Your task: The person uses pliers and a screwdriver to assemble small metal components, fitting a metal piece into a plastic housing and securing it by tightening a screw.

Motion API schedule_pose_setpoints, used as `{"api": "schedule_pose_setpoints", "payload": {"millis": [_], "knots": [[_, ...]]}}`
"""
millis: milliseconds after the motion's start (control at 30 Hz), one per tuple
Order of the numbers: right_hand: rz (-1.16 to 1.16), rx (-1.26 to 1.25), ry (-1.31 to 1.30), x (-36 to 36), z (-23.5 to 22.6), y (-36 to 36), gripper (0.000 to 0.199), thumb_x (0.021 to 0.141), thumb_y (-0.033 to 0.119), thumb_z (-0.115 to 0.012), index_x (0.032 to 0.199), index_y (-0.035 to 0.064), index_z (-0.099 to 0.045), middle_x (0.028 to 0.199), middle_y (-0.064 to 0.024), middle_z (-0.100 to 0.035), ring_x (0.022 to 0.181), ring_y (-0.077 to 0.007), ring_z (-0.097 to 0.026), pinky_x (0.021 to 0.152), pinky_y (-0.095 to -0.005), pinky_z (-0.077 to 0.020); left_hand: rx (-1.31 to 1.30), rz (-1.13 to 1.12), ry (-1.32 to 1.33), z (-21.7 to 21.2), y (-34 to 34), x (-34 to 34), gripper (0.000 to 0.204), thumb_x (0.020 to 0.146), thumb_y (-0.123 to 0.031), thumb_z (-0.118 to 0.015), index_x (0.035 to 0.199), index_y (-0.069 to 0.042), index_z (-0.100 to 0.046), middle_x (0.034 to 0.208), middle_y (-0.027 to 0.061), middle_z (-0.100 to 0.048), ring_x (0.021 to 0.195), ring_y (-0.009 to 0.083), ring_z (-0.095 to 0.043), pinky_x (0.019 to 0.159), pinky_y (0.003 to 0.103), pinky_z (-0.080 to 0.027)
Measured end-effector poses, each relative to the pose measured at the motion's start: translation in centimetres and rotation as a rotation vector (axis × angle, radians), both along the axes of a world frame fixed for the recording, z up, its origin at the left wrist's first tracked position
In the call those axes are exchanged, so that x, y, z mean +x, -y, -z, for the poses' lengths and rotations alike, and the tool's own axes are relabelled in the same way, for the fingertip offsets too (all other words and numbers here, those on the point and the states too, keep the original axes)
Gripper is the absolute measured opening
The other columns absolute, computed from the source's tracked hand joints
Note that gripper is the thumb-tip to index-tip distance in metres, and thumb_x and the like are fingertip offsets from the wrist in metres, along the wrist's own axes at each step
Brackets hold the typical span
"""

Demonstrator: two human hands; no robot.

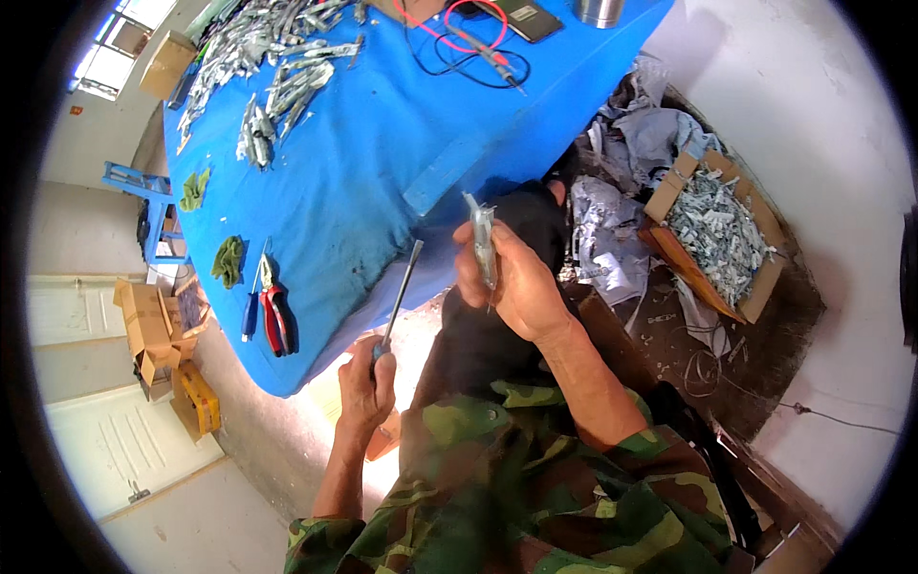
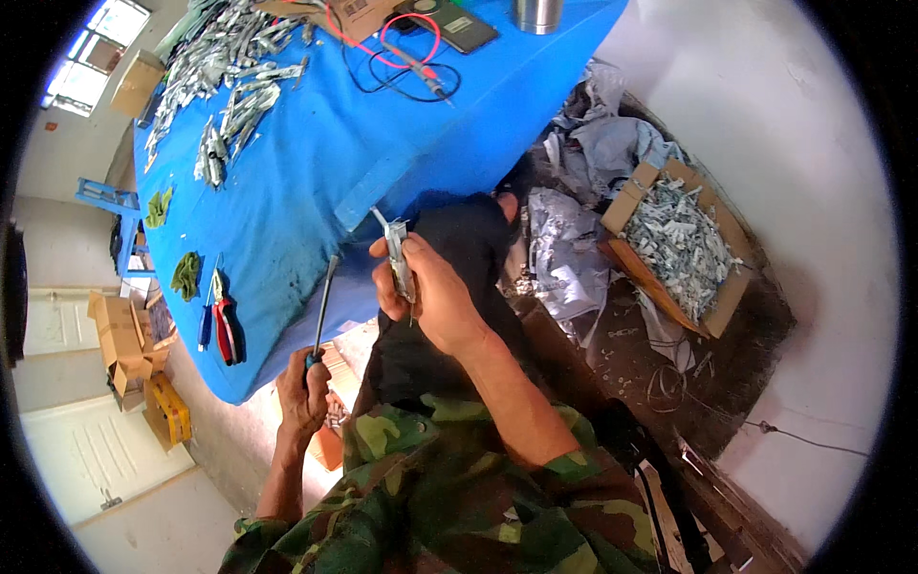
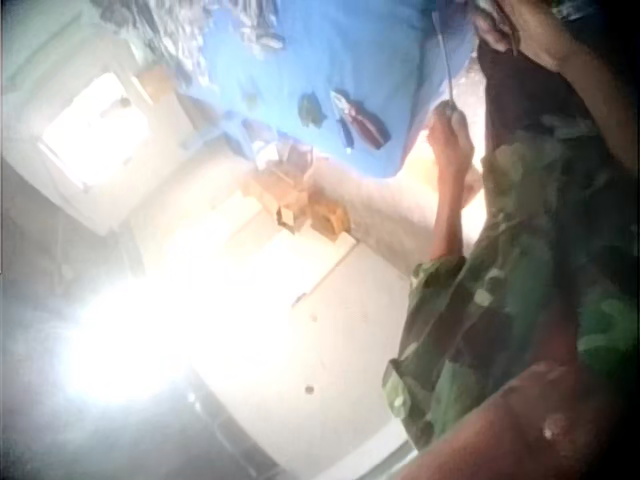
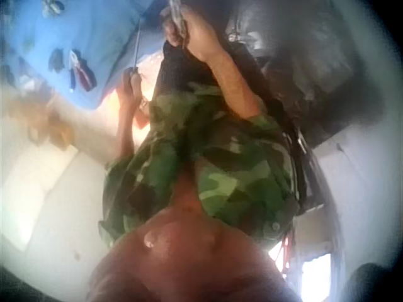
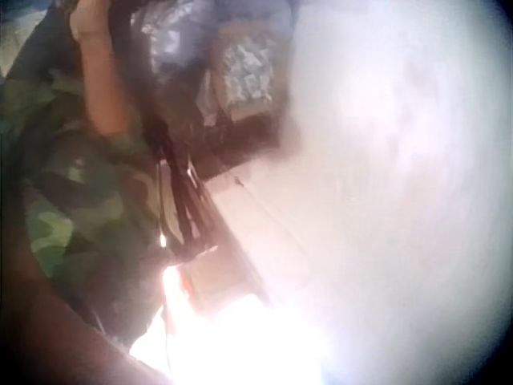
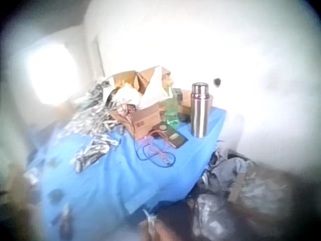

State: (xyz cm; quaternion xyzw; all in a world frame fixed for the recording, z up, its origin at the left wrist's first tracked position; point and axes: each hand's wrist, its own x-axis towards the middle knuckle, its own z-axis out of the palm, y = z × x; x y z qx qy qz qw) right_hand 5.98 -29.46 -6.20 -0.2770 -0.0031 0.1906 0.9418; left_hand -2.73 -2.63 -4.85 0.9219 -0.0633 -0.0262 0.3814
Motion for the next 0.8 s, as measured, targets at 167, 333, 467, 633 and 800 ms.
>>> {"api": "schedule_pose_setpoints", "payload": {"millis": [167,333,467,633,800], "knots": [[0.343,-0.062,-0.182,-1.0,-2.1,1.4,0.027,0.107,0.026,-0.046,0.123,0.0056,-0.056,0.105,-0.0031,-0.061,0.093,-0.0159,-0.061,0.082,-0.0331,-0.0528,-0.067,-0.008,-0.097,-1.8,2.9,-1.0,0.018,0.096,-0.013,-0.057,0.110,-0.002,-0.061,0.066,0.0114,-0.059,0.056,0.0188,-0.058,0.055,0.033,-0.046],[0.532,-0.132,-0.120,-1.9,-1.9,2.8,0.028,0.104,0.021,-0.055,0.126,0.0041,-0.060,0.114,-0.0037,-0.064,0.103,-0.0147,-0.062,0.090,-0.0333,-0.0514,-0.081,0.048,-0.137,-3.4,5.9,-2.6,0.038,0.089,-0.029,-0.068,0.112,0.001,-0.063,0.076,0.0078,-0.063,0.068,0.0165,-0.060,0.063,0.031,-0.048],[0.557,-0.212,-0.131,-2.7,-2.0,3.6,0.023,0.101,0.015,-0.058,0.121,0.0034,-0.060,0.113,-0.0050,-0.064,0.102,-0.0160,-0.064,0.085,-0.0322,-0.0539,-0.077,0.057,-0.122,-4.0,6.9,-3.8,0.040,0.087,-0.026,-0.072,0.115,0.000,-0.062,0.078,0.0091,-0.066,0.070,0.0170,-0.063,0.066,0.032,-0.050],[0.586,-0.118,-0.121,-3.2,-2.4,3.1,0.017,0.098,0.007,-0.058,0.114,0.0013,-0.057,0.114,-0.0111,-0.063,0.102,-0.0210,-0.065,0.082,-0.0337,-0.0574,-0.041,0.054,-0.129,-4.7,6.6,-4.6,0.036,0.088,-0.020,-0.071,0.117,-0.001,-0.062,0.076,0.0083,-0.066,0.067,0.0168,-0.063,0.065,0.031,-0.050],[0.604,-0.122,-0.078,-4.1,-2.8,2.2,0.017,0.098,0.005,-0.056,0.114,-0.0006,-0.055,0.118,-0.0137,-0.060,0.104,-0.0229,-0.064,0.090,-0.0375,-0.0579,-0.045,0.047,-0.073,-5.2,6.7,-5.0,0.033,0.089,-0.018,-0.069,0.116,-0.001,-0.062,0.076,0.0095,-0.066,0.066,0.0168,-0.063,0.064,0.031,-0.050]]}}
